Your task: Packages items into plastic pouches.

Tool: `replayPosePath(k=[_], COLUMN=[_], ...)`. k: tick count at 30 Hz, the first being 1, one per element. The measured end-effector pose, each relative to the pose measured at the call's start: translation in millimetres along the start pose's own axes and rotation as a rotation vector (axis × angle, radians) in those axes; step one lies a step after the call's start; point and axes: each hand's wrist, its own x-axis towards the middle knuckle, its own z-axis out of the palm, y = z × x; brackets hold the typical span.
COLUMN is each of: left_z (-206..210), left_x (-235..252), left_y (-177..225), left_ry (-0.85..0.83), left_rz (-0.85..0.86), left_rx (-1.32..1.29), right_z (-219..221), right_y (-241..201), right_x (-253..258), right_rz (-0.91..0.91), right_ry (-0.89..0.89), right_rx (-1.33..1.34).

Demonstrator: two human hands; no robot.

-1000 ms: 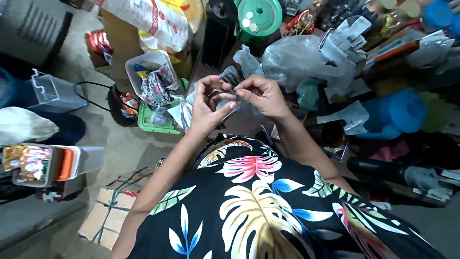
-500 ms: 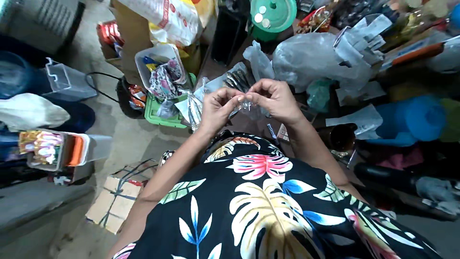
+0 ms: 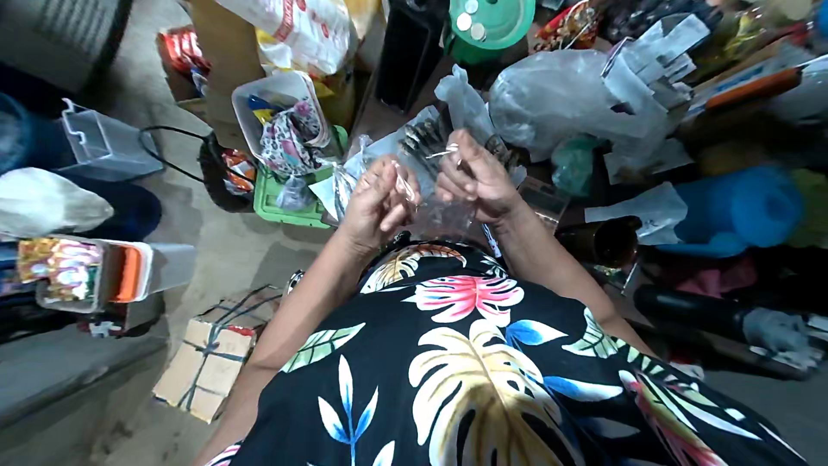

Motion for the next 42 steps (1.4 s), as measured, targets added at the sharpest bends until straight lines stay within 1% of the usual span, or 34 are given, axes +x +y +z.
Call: replayPosePath(k=[2,3,4,6,8,11,12,13,15,16,18,19,21,23,24,26,27,28,29,31,33,34,35,36,37,39,40,42], left_z=[-1,-1,0,0,-2,-4,-5,-6,-10,-12,-15,-15,-15,-17,-22,-34,-40,-44,-49,-53,-60,-63,-65,-65,-64,-66,-69,-79], left_x=[3,3,3,0,-3,-2,-1,0,0,-1,-5,-6,-8,-7,-7,-10,-13,-18,-23,-33,-41,-44,-47,-49,-52,-55,-58,-65], left_y=[4,3,0,-7,-13,-12,-10,-8,-4,-1,5,8,15,23,28,38,42,44,45,42,35,32,31,32,34,37,38,42], left_ry=[0.086,0.147,0.206,0.261,0.274,0.318,0.336,0.342,0.359,0.352,0.277,0.201,0.002,-0.146,-0.151,-0.041,0.016,0.053,0.058,0.019,-0.043,-0.068,-0.09,-0.099,-0.108,-0.16,-0.167,-0.089], left_rz=[-0.043,-0.075,-0.114,-0.184,-0.223,-0.237,-0.239,-0.25,-0.281,-0.312,-0.378,-0.39,-0.378,-0.361,-0.354,-0.421,-0.476,-0.529,-0.565,-0.531,-0.428,-0.4,-0.408,-0.45,-0.513,-0.588,-0.588,-0.517], left_rx=[-0.075,-0.075,-0.055,-0.032,0.012,0.05,0.059,0.075,0.15,0.193,0.237,0.239,0.214,0.16,0.158,0.15,0.135,0.143,0.138,0.042,-0.132,-0.207,-0.24,-0.198,-0.093,0.101,0.155,0.181], right_z=[-4,-4,-4,-6,-11,-19,-21,-24,-34,-38,-33,-27,-15,-6,-4,-2,-1,0,-4,-5,-2,-1,0,1,2,6,8,10], right_y=[-1,-5,-9,-15,-19,-22,-21,-17,-2,5,18,25,37,41,37,27,23,23,29,45,60,64,67,66,64,57,55,51], right_x=[-2,-2,-2,1,4,7,7,7,8,11,16,18,21,23,25,24,22,18,14,10,8,10,12,12,14,16,17,20], right_rz=[0.071,0.122,0.176,0.269,0.352,0.445,0.431,0.371,0.182,0.089,0.0,-0.002,0.045,0.142,0.2,0.299,0.317,0.307,0.249,0.097,-0.003,-0.032,-0.037,-0.021,0.019,0.152,0.2,0.241], right_ry=[-0.099,-0.18,-0.265,-0.381,-0.422,-0.434,-0.422,-0.39,-0.32,-0.318,-0.261,-0.226,-0.213,-0.185,-0.157,-0.146,-0.186,-0.249,-0.338,-0.426,-0.403,-0.377,-0.336,-0.31,-0.284,-0.238,-0.236,-0.232], right_rx=[-0.305,-0.384,-0.426,-0.458,-0.495,-0.562,-0.552,-0.493,-0.213,-0.061,0.116,0.18,0.297,0.302,0.191,-0.108,-0.207,-0.22,-0.147,0.05,0.255,0.309,0.313,0.282,0.217,0.005,-0.108,-0.277])
